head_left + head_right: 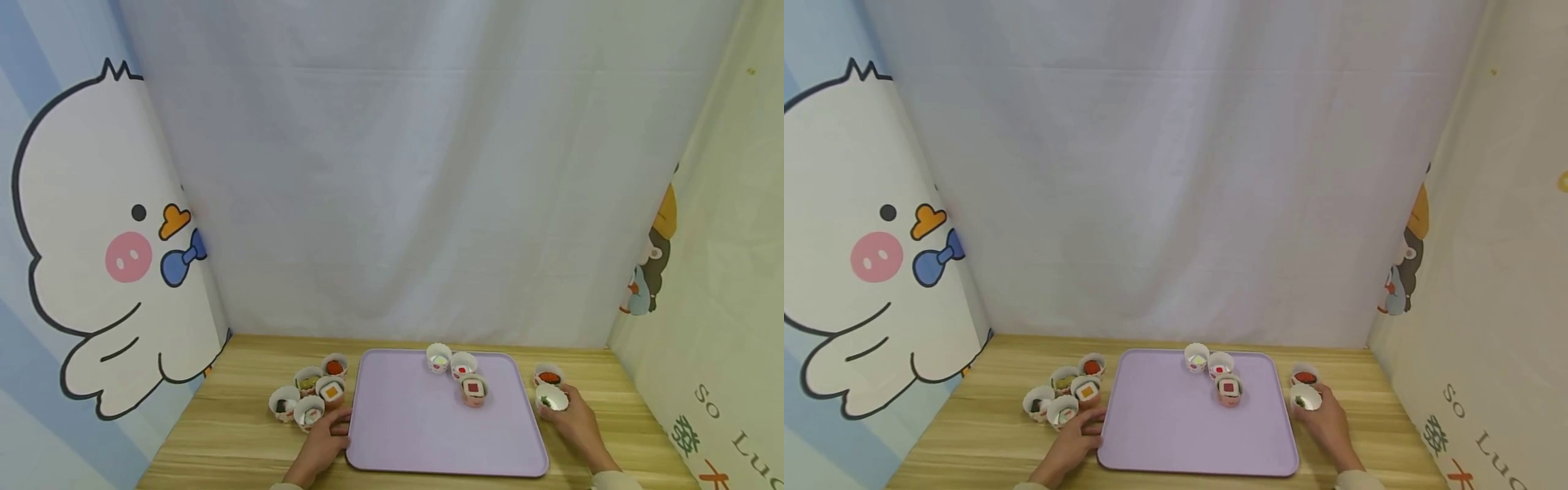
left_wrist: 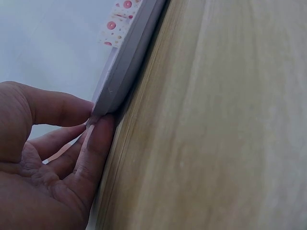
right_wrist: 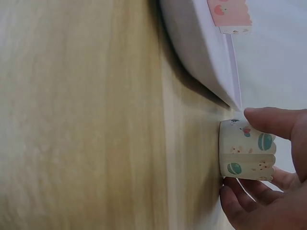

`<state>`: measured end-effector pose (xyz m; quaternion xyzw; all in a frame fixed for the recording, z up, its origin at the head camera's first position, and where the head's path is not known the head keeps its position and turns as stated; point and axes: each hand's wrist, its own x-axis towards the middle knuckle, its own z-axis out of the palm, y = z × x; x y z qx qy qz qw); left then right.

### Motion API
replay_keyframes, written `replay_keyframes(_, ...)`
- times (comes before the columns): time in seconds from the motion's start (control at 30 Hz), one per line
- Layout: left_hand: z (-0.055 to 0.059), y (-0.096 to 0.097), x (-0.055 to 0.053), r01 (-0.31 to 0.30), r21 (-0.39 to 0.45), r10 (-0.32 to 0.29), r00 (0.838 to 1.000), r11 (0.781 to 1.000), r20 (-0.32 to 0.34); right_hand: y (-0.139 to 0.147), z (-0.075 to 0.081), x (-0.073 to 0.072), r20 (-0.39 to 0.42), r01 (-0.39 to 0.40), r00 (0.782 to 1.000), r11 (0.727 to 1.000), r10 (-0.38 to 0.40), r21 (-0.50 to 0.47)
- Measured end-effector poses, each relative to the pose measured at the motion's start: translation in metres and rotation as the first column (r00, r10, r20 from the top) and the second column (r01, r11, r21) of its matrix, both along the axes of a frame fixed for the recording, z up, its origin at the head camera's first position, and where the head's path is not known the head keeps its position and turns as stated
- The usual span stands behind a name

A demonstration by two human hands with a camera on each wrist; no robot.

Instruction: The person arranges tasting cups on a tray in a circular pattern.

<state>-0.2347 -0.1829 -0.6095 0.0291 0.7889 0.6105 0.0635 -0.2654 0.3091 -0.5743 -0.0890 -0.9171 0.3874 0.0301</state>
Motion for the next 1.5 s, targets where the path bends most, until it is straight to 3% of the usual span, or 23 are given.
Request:
replay_keyframes(0.57,0.006,-0.001,0.003,0.012,0.019,-0.012,1.0,1.0,-0.017,-0.003,0.001,0.002,-0.009,0.013,1.0,1.0,-0.013,0.024)
replay_keyframes(1.17,0.005,0.0,0.004,-0.003,0.018,0.003,1.0,1.0,0.001,-0.001,0.045,0.021,-0.014,0.031,0.999,0.999,-0.031,0.019)
replay_keyframes(1.5,0.006,0.0,0.004,0.003,0.031,-0.003,1.0,1.0,0.003,-0.001,0.059,0.026,-0.029,0.032,0.999,0.999,-0.032,0.019)
